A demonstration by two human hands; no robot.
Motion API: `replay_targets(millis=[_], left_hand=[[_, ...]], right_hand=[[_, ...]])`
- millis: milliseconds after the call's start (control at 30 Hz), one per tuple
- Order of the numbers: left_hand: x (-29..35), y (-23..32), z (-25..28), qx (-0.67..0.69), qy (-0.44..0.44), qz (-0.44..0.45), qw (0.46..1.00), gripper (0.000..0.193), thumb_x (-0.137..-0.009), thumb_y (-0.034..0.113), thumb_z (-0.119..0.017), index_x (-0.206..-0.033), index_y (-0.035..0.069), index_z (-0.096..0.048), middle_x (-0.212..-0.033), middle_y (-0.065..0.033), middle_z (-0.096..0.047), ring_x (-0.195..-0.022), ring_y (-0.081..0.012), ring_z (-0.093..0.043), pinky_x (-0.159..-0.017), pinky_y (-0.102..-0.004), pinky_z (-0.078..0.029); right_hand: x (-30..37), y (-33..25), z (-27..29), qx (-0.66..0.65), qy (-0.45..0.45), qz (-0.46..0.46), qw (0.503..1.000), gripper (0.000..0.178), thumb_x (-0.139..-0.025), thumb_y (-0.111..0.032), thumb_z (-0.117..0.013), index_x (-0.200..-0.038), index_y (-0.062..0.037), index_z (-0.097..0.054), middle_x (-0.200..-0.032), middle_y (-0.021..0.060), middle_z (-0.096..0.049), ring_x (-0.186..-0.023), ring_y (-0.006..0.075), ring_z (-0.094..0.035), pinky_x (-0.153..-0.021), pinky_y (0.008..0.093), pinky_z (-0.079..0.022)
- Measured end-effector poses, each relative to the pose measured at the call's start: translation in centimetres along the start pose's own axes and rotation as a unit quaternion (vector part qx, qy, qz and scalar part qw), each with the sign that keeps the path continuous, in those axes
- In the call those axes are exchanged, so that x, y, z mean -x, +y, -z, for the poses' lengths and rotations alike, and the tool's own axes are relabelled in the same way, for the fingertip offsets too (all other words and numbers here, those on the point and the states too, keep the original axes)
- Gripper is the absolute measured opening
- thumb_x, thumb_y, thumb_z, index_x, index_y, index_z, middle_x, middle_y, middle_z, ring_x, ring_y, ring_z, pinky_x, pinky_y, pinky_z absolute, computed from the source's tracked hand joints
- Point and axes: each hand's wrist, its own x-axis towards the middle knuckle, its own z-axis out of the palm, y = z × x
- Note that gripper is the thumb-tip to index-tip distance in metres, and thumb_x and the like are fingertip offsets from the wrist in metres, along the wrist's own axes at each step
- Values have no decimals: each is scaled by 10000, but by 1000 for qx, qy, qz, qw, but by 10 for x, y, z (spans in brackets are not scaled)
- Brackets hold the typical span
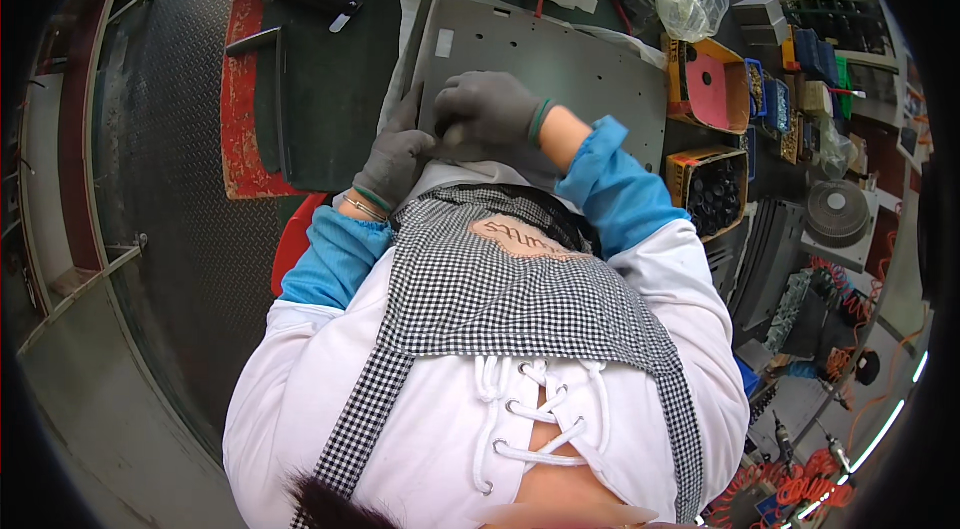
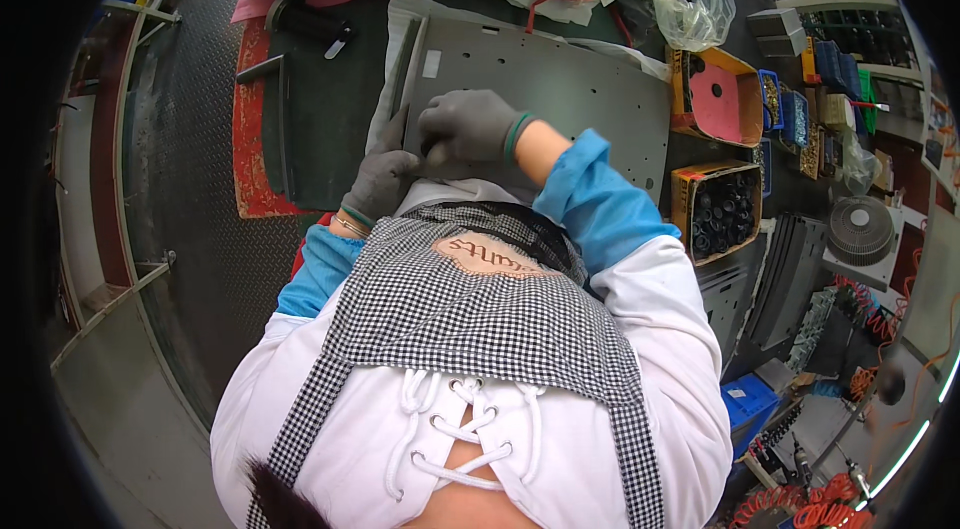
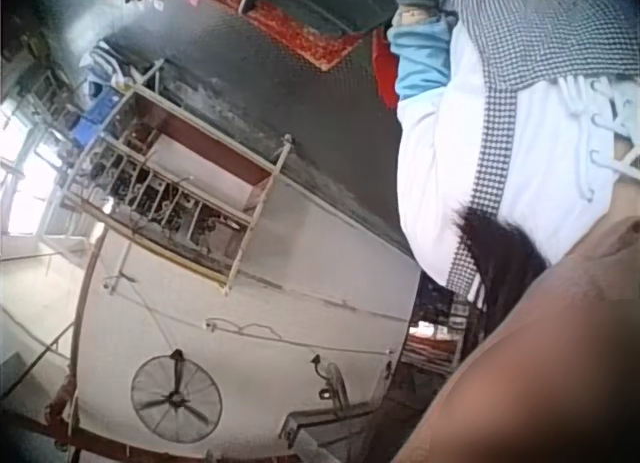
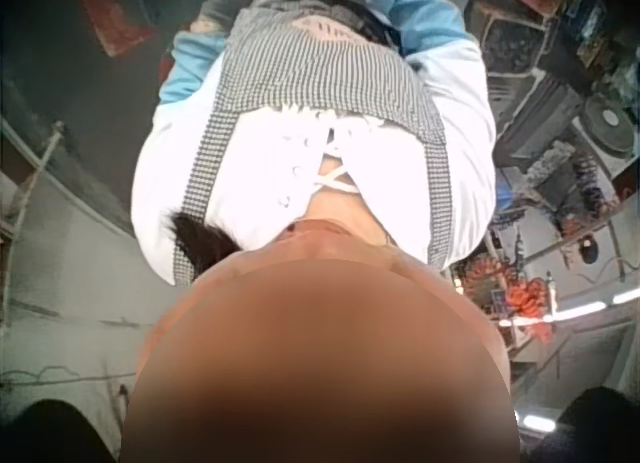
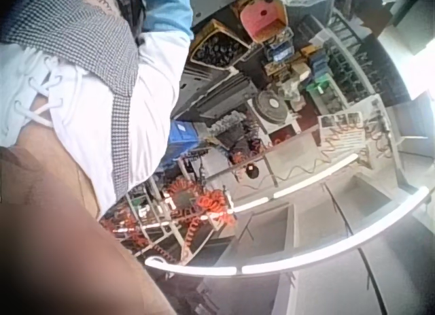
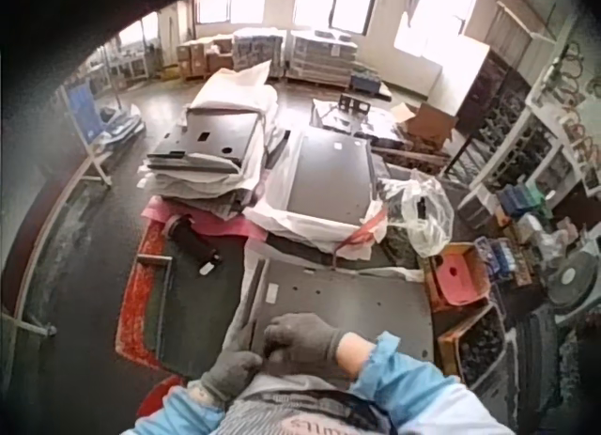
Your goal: Manually assemble components into a metal chassis using rubber grommets and a power screwdriver.
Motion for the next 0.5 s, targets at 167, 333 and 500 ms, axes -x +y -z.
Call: replay_targets(millis=[167,333,500], left_hand=[[-5,-6,6,-12,-2,3,1000,884,-753,14,-505,-1609,36,-284,-1454,-125,-517,-1280,-231,-531,-1068,-294,-427],[-6,-1,-6,-10,7,-2,1000,818,-764,20,-509,-1569,23,-365,-1385,-121,-555,-1198,-221,-558,-1037,-302,-449],[-3,-4,-9,26,-20,4,999,808,-785,-18,-529,-1571,20,-340,-1460,-144,-508,-1283,-268,-531,-1058,-358,-463]], right_hand=[[-20,4,15,11,-155,-95,983,350,-787,-384,-805,-1039,-151,-735,-1011,84,-715,-975,316,-692,-844,423,-540],[-24,11,29,-37,-225,-181,957,415,-763,-416,-797,-1100,-174,-773,-1037,109,-754,-990,318,-714,-876,426,-548],[-52,-29,19,119,-245,-169,947,352,-802,-360,-736,-1076,-145,-792,-1033,135,-762,-989,317,-731,-844,451,-570]])
